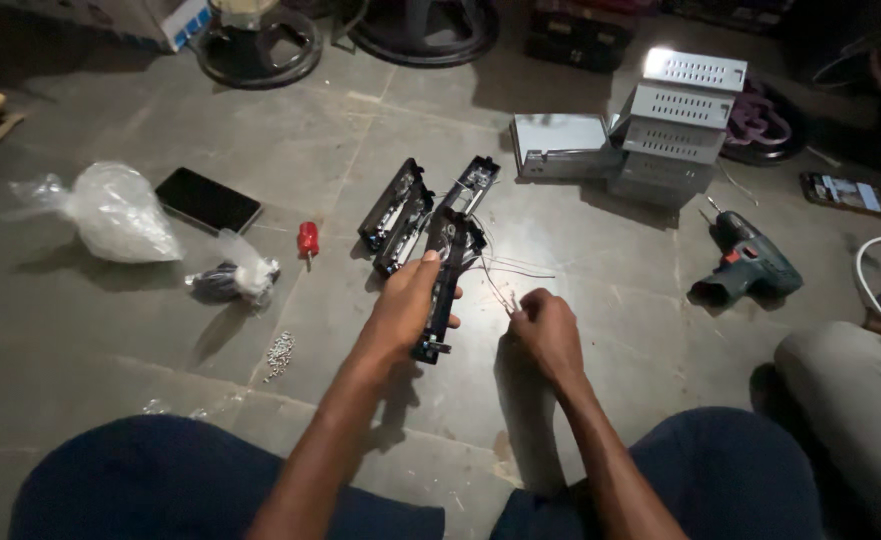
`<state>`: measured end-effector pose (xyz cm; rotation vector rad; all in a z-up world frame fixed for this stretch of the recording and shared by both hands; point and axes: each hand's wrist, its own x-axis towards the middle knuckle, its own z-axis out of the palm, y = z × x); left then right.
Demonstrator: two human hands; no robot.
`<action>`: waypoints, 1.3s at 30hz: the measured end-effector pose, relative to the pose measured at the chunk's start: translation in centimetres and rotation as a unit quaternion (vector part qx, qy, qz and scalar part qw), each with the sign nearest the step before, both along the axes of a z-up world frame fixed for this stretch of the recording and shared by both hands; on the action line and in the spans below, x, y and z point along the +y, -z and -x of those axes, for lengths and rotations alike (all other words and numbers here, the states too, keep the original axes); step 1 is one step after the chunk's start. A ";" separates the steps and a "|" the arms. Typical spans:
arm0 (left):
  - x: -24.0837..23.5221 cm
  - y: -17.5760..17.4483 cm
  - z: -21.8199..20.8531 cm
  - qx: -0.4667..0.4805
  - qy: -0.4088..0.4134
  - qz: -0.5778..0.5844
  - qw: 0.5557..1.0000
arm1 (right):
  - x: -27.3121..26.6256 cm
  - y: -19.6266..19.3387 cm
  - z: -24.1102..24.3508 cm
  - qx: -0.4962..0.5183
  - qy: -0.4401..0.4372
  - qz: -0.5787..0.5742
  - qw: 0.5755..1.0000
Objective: The person sits on the floor and assembles small electronic components. They apply glue to a black plastic housing, insert a white plastic piece, and press it into place. The person repeats this process with several similar components, handling them one at a time.
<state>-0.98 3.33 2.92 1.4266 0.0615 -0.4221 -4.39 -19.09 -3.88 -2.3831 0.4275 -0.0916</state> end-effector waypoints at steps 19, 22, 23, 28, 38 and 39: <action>2.1 -2.8 12.1 0.138 -0.190 0.123 0.964 | -3.2 -11.3 7.4 -0.054 0.087 -0.539 0.836; 1.2 -2.0 12.9 0.144 -0.143 0.096 0.974 | -1.9 -12.2 9.4 -0.051 0.078 -0.525 0.846; 1.1 -1.8 12.9 0.134 -0.132 0.096 0.977 | -1.2 -12.3 10.1 -0.054 0.076 -0.517 0.851; -0.2 -1.5 12.4 0.124 -0.115 0.087 0.982 | 2.2 -12.4 12.4 -0.019 0.047 -0.478 0.877; -4.5 -0.5 13.0 0.023 -0.069 0.010 0.997 | 3.0 -9.4 15.0 -0.039 0.020 -0.394 0.918; -4.6 -0.6 13.3 0.030 -0.066 -0.012 0.997 | 3.0 -8.9 15.2 -0.032 0.020 -0.403 0.914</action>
